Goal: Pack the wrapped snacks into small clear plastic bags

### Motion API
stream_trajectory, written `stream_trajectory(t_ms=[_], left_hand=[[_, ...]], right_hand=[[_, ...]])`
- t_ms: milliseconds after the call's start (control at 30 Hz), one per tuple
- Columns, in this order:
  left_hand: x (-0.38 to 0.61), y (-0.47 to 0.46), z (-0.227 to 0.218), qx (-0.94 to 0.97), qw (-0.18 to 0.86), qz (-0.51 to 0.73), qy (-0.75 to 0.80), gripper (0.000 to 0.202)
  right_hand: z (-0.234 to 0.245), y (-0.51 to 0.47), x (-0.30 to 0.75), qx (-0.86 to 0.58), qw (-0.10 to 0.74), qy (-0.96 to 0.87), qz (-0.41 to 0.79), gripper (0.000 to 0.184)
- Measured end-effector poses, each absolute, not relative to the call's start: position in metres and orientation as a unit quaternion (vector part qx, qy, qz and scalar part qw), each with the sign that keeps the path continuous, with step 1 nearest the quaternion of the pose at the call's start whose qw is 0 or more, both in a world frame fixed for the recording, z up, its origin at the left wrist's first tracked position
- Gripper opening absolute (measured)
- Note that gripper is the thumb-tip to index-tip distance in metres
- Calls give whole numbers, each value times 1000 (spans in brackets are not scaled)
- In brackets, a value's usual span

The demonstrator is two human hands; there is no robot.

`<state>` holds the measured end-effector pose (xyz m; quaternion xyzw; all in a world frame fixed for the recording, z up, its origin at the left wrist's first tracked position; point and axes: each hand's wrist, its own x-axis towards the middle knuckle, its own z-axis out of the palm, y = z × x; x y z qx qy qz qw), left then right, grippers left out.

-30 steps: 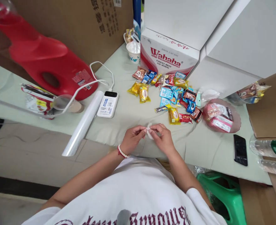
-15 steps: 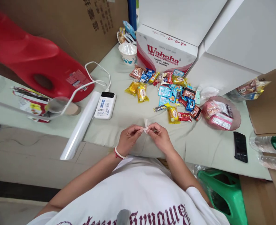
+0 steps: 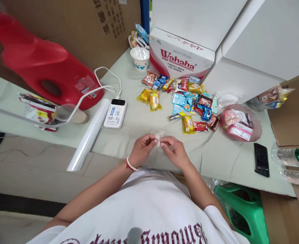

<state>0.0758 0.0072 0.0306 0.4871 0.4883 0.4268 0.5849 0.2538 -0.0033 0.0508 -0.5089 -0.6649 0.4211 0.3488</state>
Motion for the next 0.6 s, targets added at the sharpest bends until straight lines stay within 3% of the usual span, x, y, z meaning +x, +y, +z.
stream_trajectory(t_ms=[300,433,600], left_hand=[[73,4,33,451,624,430,472,33],[61,11,31,404,631,448,488,36],[53,14,22,358,656,478,463,37]], right_hand=[[48,1,258,-532,423,-498,539,29],[41,-1,280,-546,464,-448,534,28],[36,-3,305,-556,417,-474,541,31]])
